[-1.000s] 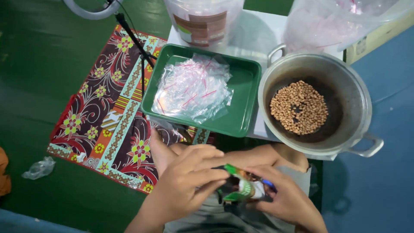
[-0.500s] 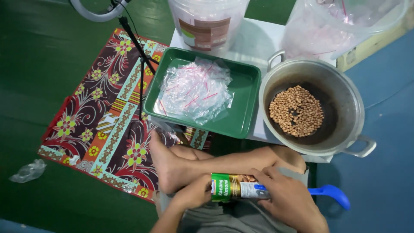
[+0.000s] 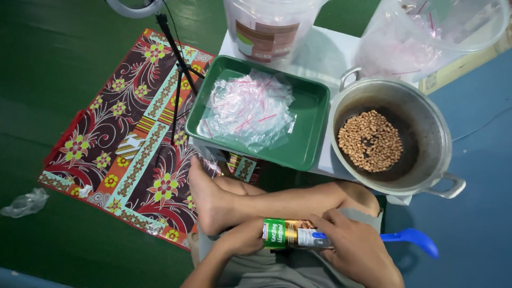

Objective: Scooping roasted peanuts from a metal pot into small plastic zip-lock bags and sealing them.

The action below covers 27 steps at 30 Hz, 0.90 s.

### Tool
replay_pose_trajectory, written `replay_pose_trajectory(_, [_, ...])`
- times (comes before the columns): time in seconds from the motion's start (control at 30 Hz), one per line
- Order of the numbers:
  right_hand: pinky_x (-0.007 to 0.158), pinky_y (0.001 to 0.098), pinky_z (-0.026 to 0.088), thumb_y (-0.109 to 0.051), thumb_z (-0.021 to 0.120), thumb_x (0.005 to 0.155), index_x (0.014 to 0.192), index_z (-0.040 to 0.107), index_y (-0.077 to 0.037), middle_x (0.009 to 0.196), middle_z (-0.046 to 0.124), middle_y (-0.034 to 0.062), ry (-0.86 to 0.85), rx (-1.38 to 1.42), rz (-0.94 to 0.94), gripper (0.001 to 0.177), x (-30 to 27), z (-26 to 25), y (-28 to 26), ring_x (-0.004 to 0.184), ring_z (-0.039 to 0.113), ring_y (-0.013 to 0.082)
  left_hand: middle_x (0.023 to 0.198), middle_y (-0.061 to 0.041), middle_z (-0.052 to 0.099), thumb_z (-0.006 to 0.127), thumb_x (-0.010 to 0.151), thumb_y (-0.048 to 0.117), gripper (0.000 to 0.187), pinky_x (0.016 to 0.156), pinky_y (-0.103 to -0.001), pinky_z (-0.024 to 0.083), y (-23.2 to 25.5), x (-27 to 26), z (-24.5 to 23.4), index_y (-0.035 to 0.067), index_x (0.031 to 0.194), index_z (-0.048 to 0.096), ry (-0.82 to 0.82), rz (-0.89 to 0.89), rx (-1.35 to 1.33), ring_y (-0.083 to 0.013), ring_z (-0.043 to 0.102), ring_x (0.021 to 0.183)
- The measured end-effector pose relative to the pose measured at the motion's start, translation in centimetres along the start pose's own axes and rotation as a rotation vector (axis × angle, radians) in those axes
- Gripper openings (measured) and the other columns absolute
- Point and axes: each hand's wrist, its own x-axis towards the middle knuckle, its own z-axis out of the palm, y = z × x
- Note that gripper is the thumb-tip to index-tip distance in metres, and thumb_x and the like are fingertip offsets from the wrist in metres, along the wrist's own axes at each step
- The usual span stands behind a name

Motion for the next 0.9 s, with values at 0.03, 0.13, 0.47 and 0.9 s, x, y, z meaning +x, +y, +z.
replay_pose_trajectory(0.03, [0.066, 0.0437, 0.056, -0.028, 0.079, 0.069, 0.133, 0.059, -0.037, 0.107, 0.067, -0.0053, 0.019, -0.006, -0.007, 0.068, 0.1, 0.0, -0.1, 0.080, 0.071, 0.0271, 0.103, -0.012, 0.076, 0.053, 0.077, -0.001, 0.035, 0.079, -0.037, 0.053, -0.2, 0.0, 0.0, 0.004, 0.108, 0.068, 0.006, -0.008, 0.034, -0.0237, 0.066, 0.084])
replay_pose_trajectory(0.13, [0.064, 0.0446, 0.056, -0.027, 0.079, 0.069, 0.132, 0.059, -0.038, 0.105, 0.066, -0.0049, 0.023, -0.014, -0.026, 0.067, 0.5, 0.3, 0.1, 0.077, 0.071, 0.0284, 0.096, -0.012, 0.075, 0.053, 0.076, -0.001, 0.031, 0.075, -0.038, 0.052, -1.2, -0.3, 0.4, 0.006, 0.102, 0.068, 0.014, -0.034, 0.107, -0.0254, 0.063, 0.078])
replay_pose_trajectory(0.47, [0.076, 0.0388, 0.055, -0.024, 0.083, 0.061, 0.135, 0.061, -0.038, 0.112, 0.068, -0.0087, 0.002, 0.053, -0.049, 0.078, 1.3, -0.2, 0.7, 0.092, 0.068, 0.0238, 0.085, -0.013, 0.074, 0.056, 0.076, 0.001, 0.019, 0.063, -0.040, 0.050, 0.6, -0.5, -0.2, 0.005, 0.091, 0.067, 0.088, 0.016, 0.158, -0.0272, 0.058, 0.064])
replay_pose_trajectory(0.9, [0.082, 0.0318, 0.059, -0.026, 0.095, 0.058, 0.131, 0.069, -0.019, 0.117, 0.080, 0.0003, 0.016, 0.528, -0.136, 0.077, 2.0, -0.7, 0.8, 0.095, 0.077, 0.0198, 0.118, -0.016, 0.072, 0.060, 0.069, 0.004, 0.014, 0.062, -0.025, 0.042, 2.4, -2.8, -4.8, 0.000, 0.078, 0.070, 0.383, 0.327, -0.314, -0.0147, 0.054, 0.070])
